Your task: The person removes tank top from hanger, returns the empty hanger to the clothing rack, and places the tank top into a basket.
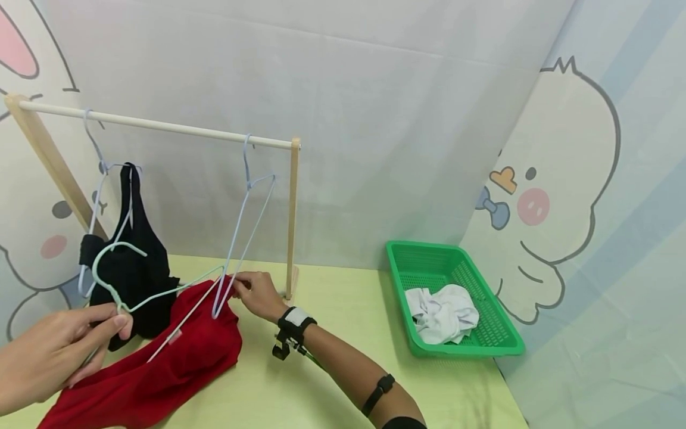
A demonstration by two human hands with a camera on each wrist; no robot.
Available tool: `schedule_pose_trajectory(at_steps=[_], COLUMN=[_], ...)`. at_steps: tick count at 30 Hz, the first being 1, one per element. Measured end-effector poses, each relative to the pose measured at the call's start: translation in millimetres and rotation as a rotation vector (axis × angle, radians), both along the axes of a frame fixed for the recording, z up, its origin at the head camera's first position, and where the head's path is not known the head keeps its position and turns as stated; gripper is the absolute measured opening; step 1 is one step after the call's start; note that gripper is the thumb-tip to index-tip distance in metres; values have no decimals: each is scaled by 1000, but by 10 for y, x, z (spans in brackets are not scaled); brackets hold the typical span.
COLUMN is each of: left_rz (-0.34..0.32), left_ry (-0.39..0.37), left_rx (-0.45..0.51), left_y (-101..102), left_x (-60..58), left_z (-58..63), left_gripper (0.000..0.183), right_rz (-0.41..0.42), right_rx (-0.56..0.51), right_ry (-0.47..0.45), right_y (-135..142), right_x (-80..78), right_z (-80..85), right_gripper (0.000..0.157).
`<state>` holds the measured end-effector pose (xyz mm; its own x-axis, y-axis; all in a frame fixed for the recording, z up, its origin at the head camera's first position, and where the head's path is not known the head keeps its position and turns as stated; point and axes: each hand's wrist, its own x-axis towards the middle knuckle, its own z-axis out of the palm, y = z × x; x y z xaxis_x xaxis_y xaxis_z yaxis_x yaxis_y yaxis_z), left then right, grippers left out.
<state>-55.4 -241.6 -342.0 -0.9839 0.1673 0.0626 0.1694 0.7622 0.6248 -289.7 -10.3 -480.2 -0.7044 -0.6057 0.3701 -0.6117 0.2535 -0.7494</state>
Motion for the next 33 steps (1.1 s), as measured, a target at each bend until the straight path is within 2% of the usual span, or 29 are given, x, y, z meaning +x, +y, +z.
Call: schedule_pose_trajectory(at_steps=[6, 14, 24, 30, 33], left_rz=[18, 25, 46, 28, 10], left_ry=[28, 22, -60, -85, -73], left_rx=[7, 2, 25, 57, 73], left_y=[25, 36, 36, 34, 35], left_x=[-9, -26, -30, -50, -59], left_z=[10, 14, -12, -29, -34], left_gripper=[18, 17, 18, 17, 15], right_rz=[9, 16, 44, 60, 69], right_rx=[6, 0, 61, 69, 73], right_ry=[21, 25, -4, 21, 31], right_y=[10, 28, 26, 40, 49], right_x=[-12, 0, 78, 65, 57], right_z=[-4, -12, -60, -81, -96], right_gripper=[21, 21, 23, 21, 21])
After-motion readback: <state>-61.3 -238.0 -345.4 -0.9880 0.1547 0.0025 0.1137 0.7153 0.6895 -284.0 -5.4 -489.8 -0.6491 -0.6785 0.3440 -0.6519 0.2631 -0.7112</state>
